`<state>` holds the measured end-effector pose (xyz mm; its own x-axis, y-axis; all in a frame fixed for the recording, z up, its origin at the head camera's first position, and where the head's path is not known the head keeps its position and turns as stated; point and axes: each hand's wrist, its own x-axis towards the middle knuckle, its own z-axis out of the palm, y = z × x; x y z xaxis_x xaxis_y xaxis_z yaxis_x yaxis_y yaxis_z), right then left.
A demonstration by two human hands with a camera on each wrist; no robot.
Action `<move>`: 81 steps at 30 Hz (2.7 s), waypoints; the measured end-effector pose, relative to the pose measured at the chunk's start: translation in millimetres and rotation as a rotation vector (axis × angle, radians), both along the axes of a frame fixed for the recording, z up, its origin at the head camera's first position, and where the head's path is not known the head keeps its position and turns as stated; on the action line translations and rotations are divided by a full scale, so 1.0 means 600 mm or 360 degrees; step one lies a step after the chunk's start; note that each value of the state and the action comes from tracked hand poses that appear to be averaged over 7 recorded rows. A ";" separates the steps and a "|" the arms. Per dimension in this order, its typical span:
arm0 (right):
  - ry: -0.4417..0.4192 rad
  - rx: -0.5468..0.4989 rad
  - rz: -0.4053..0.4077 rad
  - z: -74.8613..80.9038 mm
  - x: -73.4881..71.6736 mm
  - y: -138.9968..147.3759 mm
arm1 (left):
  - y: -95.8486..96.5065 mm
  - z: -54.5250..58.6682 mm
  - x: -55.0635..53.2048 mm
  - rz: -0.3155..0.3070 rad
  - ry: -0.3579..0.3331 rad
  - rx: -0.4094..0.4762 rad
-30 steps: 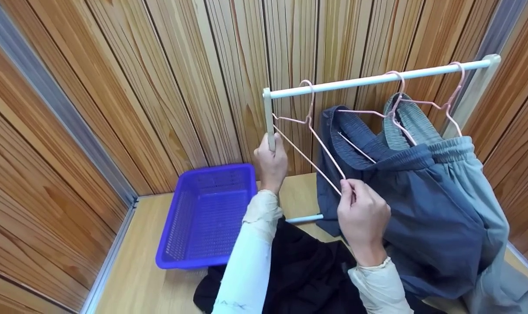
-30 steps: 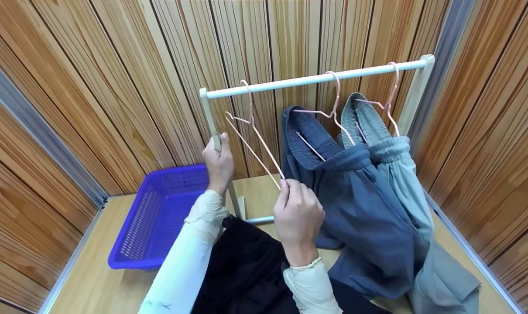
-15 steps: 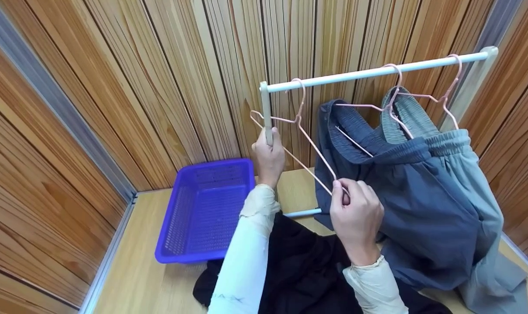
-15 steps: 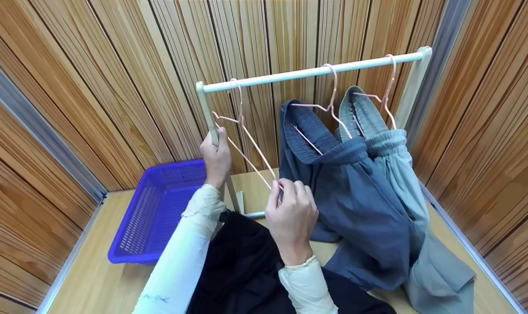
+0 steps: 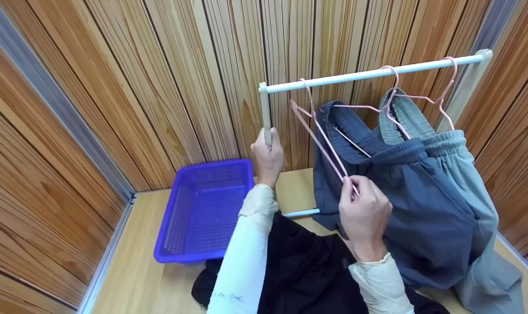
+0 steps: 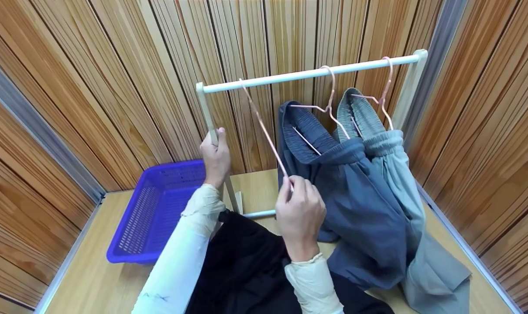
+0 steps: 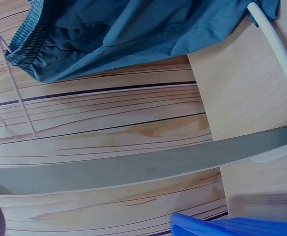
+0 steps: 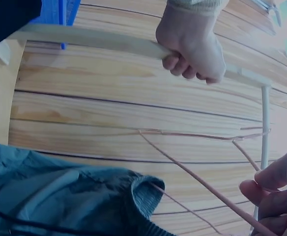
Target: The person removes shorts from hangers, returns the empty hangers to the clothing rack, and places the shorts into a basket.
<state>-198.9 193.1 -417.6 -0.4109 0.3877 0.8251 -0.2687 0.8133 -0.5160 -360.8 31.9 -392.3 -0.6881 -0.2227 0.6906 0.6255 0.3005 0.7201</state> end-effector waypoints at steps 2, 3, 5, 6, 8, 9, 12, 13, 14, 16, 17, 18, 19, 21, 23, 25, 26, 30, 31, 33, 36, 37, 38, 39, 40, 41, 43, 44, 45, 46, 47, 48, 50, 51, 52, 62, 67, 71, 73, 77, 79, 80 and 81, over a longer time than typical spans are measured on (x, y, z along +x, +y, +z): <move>-0.0014 -0.0003 -0.0013 0.002 0.001 0.006 | -0.001 0.001 -0.001 -0.0008 0.0002 -0.0002; -0.0020 -0.0003 -0.0018 0.003 0.001 0.009 | -0.002 0.002 -0.001 -0.0010 0.0000 0.0000; -0.0013 -0.0020 -0.0017 0.004 0.001 0.011 | -0.002 0.003 -0.001 -0.0013 0.0001 0.0001; -0.0013 -0.0024 -0.0018 0.005 0.001 0.012 | -0.003 0.004 0.000 -0.0015 0.0002 0.0001; -0.0020 -0.0028 -0.0023 0.006 0.002 0.012 | -0.003 0.005 0.000 -0.0006 0.0001 -0.0005; -0.0017 -0.0036 -0.0021 0.006 0.002 0.011 | -0.003 0.006 0.000 -0.0002 0.0001 -0.0009; -0.0015 -0.0044 -0.0022 0.004 0.003 0.008 | -0.002 0.005 -0.001 0.0010 -0.0005 -0.0020; -0.0012 -0.0048 -0.0020 0.003 0.004 0.007 | -0.002 0.004 0.000 0.0014 -0.0014 -0.0022; -0.0014 -0.0049 -0.0019 0.001 0.004 0.006 | -0.002 0.003 0.000 0.0015 -0.0023 -0.0023; -0.0009 -0.0046 -0.0012 -0.003 0.006 0.006 | -0.002 -0.002 0.001 0.0006 -0.0041 -0.0011; -0.0012 -0.0042 -0.0010 -0.004 0.007 0.005 | -0.003 -0.003 0.003 0.0001 -0.0052 -0.0008; -0.0019 -0.0037 -0.0007 -0.006 0.008 0.006 | -0.003 -0.004 0.004 0.0006 -0.0066 -0.0010; -0.0025 -0.0033 -0.0003 -0.007 0.009 0.006 | -0.003 -0.005 0.005 0.0007 -0.0077 -0.0007; -0.0036 -0.0027 0.0006 -0.007 0.010 0.006 | -0.003 -0.006 0.007 -0.0004 -0.0085 0.0004; -0.0045 -0.0026 0.0012 -0.006 0.011 0.007 | -0.004 -0.004 0.007 -0.0024 -0.0084 0.0011; -0.0053 -0.0025 0.0017 -0.004 0.010 0.008 | -0.004 -0.001 0.006 -0.0049 -0.0072 0.0022; -0.0058 -0.0023 0.0019 -0.003 0.010 0.008 | -0.004 0.000 0.005 -0.0054 -0.0065 0.0020; -0.0076 -0.0011 0.0022 0.001 0.009 0.010 | -0.005 0.004 0.002 -0.0036 -0.0050 -0.0007; -0.0081 -0.0009 0.0023 0.001 0.009 0.010 | -0.005 0.004 0.002 -0.0031 -0.0050 -0.0013; -0.0084 -0.0009 0.0027 0.001 0.010 0.011 | -0.006 0.004 0.002 -0.0029 -0.0054 -0.0019; -0.0087 -0.0014 0.0033 0.002 0.011 0.012 | -0.008 0.004 0.004 -0.0033 -0.0075 -0.0019; -0.0089 -0.0015 0.0035 0.003 0.011 0.012 | -0.008 0.004 0.005 -0.0038 -0.0088 -0.0017; -0.0089 -0.0017 0.0037 0.004 0.011 0.013 | -0.009 0.004 0.006 -0.0037 -0.0104 -0.0018; -0.0087 -0.0017 0.0038 0.004 0.011 0.013 | -0.010 0.005 0.007 -0.0038 -0.0120 -0.0020; -0.0085 -0.0018 0.0040 0.005 0.011 0.013 | -0.010 0.005 0.009 -0.0039 -0.0135 -0.0020; -0.0081 -0.0019 0.0041 0.006 0.012 0.013 | -0.011 0.006 0.010 -0.0046 -0.0148 -0.0021; -0.0068 -0.0020 0.0042 0.007 0.012 0.013 | -0.013 0.008 0.013 -0.0054 -0.0168 -0.0024; -0.0060 -0.0022 0.0043 0.008 0.013 0.013 | -0.015 0.009 0.015 -0.0055 -0.0179 -0.0028; -0.0050 -0.0024 0.0048 0.009 0.013 0.014 | -0.017 0.010 0.017 -0.0062 -0.0184 -0.0029; -0.0044 -0.0028 0.0054 0.009 0.015 0.014 | -0.020 0.009 0.019 -0.0071 -0.0193 -0.0029; -0.0036 -0.0032 0.0060 0.008 0.016 0.015 | -0.023 0.007 0.021 -0.0089 -0.0199 -0.0024; -0.0036 -0.0034 0.0070 0.008 0.018 0.017 | -0.027 0.005 0.024 -0.0114 -0.0200 -0.0013; -0.0024 -0.0046 0.0100 0.008 0.017 0.017 | -0.043 0.002 0.029 -0.0175 -0.0199 0.0014; -0.0016 -0.0050 0.0115 0.007 0.018 0.018 | -0.052 0.000 0.032 -0.0203 -0.0195 0.0022; -0.0004 -0.0055 0.0127 0.006 0.018 0.020 | -0.060 -0.003 0.036 -0.0233 -0.0192 0.0030; 0.0476 -0.0080 0.0123 0.003 0.032 0.041 | -0.159 -0.009 0.116 -0.0134 0.0132 -0.0095; 0.0921 -0.0179 0.0128 0.015 0.058 0.015 | -0.234 -0.016 0.173 0.0104 0.0343 -0.0234; 0.1194 -0.0139 0.0360 0.010 0.075 -0.009 | -0.299 -0.041 0.217 0.0290 0.0354 -0.0279; 0.1223 -0.0054 0.0528 0.002 0.078 -0.018 | -0.331 -0.060 0.239 0.0380 0.0284 -0.0265; 0.1059 0.0162 0.0788 -0.023 0.073 -0.031 | -0.389 -0.104 0.276 0.0588 0.0082 -0.0236; 0.0940 0.0259 0.0856 -0.035 0.068 -0.035 | -0.409 -0.127 0.287 0.0670 0.0021 -0.0223; 0.0890 0.0295 0.0874 -0.042 0.066 -0.035 | -0.416 -0.138 0.291 0.0707 -0.0010 -0.0220; 0.0834 0.0326 0.0902 -0.049 0.063 -0.035 | -0.422 -0.149 0.294 0.0741 -0.0041 -0.0218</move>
